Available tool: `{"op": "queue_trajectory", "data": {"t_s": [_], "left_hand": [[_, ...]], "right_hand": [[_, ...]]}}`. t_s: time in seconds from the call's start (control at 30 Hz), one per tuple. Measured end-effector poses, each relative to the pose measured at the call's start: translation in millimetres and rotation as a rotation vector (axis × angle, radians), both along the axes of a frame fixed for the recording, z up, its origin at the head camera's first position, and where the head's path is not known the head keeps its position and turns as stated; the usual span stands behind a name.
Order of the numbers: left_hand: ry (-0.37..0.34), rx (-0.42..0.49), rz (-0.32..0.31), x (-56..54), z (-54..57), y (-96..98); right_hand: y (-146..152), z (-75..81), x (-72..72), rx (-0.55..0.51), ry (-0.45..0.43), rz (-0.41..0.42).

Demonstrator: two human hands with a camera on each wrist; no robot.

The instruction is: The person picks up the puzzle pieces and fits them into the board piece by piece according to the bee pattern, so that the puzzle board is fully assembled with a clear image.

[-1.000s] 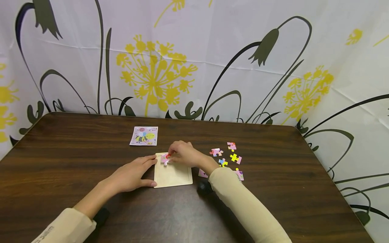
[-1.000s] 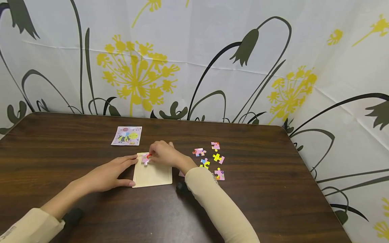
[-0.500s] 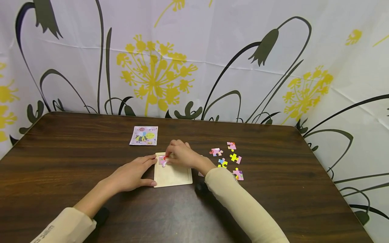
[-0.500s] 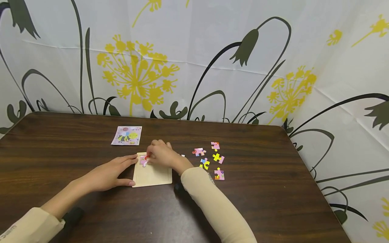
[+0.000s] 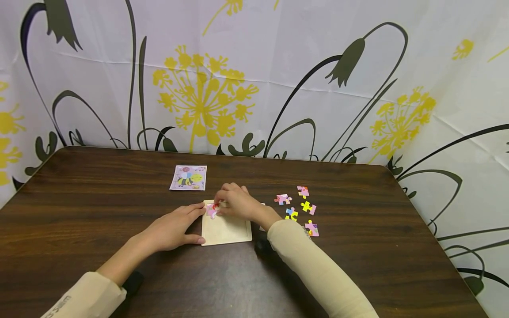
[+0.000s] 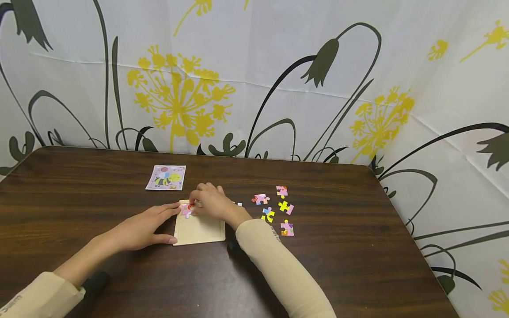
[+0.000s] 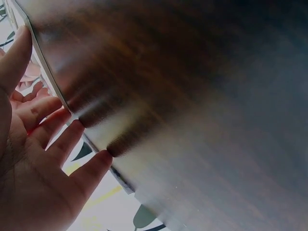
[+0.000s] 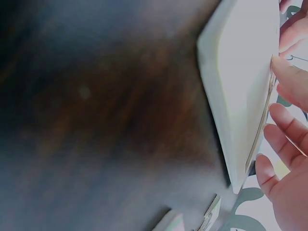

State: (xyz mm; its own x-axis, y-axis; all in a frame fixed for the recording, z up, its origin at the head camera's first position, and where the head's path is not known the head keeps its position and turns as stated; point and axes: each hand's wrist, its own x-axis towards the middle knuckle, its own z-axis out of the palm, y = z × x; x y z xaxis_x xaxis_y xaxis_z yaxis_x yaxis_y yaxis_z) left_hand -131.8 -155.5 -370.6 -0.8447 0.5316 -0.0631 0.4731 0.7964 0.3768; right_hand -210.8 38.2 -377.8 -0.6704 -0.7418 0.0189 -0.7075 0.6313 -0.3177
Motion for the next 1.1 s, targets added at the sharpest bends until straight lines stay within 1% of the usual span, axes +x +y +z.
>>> {"op": "queue_trajectory", "data": {"t_s": [0.4, 0.67, 0.8, 0.9, 1.03, 1.1], "left_hand": [[0.005, -0.001, -0.002, 0.8, 1.1, 0.2], [-0.017, -0.009, 0.002, 1.6, 1.5, 1.1], [-0.019, -0.010, 0.003, 1.7, 1.9, 1.1], [-0.021, -0.009, 0.003, 1.6, 2.3, 1.2], [-0.023, -0.012, 0.001, 1.4, 2.3, 1.5], [-0.030, -0.015, 0.005, 1.6, 2.3, 1.5]], "right_hand": [[0, 1.4, 1.5, 0.004, -0.004, 0.004], [2, 3.0, 2.1, 0.012, -0.028, 0.008], [4, 6.2, 2.3, 0.008, -0.059, 0.023], [9, 10.3, 2.0, 0.000, -0.092, 0.048], [19, 16.4, -0.2, -0.036, -0.154, 0.096], [26, 19.1, -2.4, -0.062, -0.186, 0.107]]}}
